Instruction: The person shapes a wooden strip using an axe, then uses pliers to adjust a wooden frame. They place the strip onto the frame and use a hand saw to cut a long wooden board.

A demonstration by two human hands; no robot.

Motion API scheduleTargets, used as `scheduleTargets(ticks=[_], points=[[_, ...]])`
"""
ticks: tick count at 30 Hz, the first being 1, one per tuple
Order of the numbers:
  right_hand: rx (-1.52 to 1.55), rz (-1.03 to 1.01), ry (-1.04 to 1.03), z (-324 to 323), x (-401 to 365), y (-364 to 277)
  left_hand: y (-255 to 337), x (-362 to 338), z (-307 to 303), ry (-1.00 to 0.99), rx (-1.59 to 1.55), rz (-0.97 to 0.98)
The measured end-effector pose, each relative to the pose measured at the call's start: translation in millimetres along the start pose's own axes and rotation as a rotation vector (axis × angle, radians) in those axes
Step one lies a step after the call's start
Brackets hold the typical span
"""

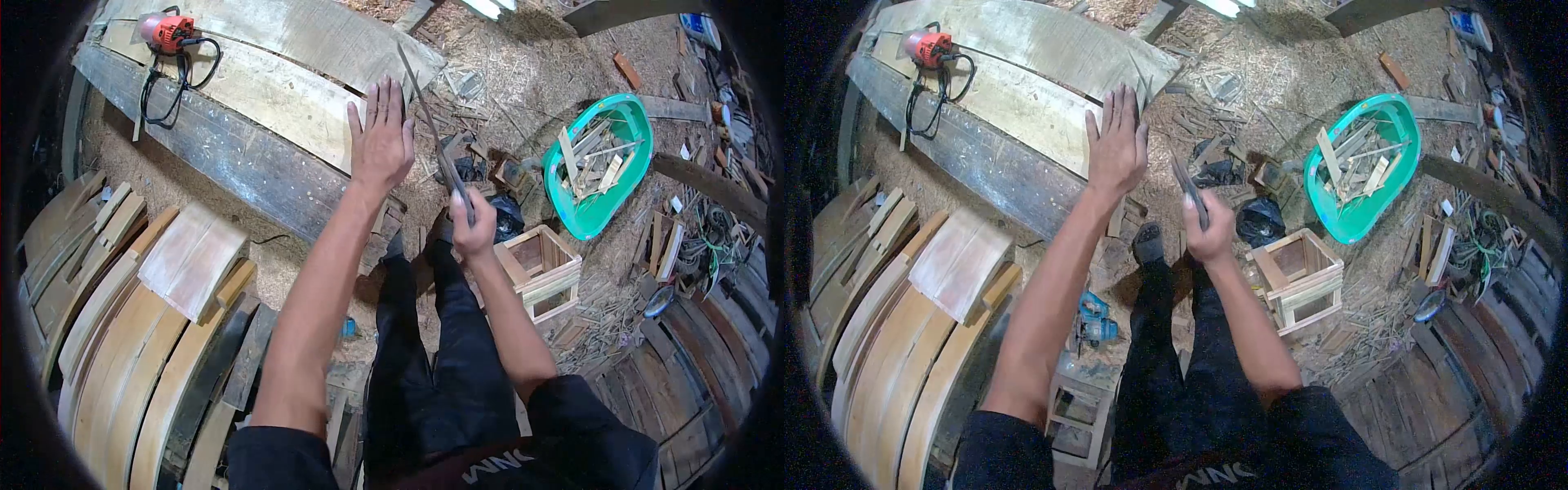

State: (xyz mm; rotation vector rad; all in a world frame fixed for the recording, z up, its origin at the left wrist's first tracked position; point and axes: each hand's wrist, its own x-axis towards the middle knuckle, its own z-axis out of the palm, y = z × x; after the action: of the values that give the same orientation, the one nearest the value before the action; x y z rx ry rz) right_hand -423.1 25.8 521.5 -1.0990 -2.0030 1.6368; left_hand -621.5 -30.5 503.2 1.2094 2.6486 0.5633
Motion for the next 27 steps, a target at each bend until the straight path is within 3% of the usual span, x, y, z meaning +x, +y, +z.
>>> scheduleTargets(ticks=[3, 6, 8, 13, 20, 24, 27], points=[[-0.075, 0.006, -0.039, 7.0, 30.8, 1.4, 1.0, 0.3, -1.0, -0.011, -0.020, -0.001], [-0.094, -0.059, -0.028, -2.9, 9.0, 7.8, 1.7, 2.3, -1.7, -0.024, -0.022, -0.011], [-0.066, 0.003, -0.032, -11.9, -10.9, 10.3, 1.8, 2.8, -2.8, -0.023, -0.017, -0.012], [-0.118, -0.023, -0.044, 3.7, 37.4, -6.6, 0.5, -0.1, -1.7, 0.006, -0.016, 0.009], [-0.113, -0.054, -0.012, -15.3, -5.0, 5.9, 3.2, 5.2, -6.9, -0.012, -0.017, -0.020], [-0.065, 0.031, -0.073, 9.1, 48.2, -10.9, 3.7, 2.5, -6.0, -0.020, 0.005, -0.012], [-0.072, -0.016, -0.041, -5.0, 23.1, -7.7, 4.3, 3.7, -6.6, -0.031, -0.011, -0.029]])
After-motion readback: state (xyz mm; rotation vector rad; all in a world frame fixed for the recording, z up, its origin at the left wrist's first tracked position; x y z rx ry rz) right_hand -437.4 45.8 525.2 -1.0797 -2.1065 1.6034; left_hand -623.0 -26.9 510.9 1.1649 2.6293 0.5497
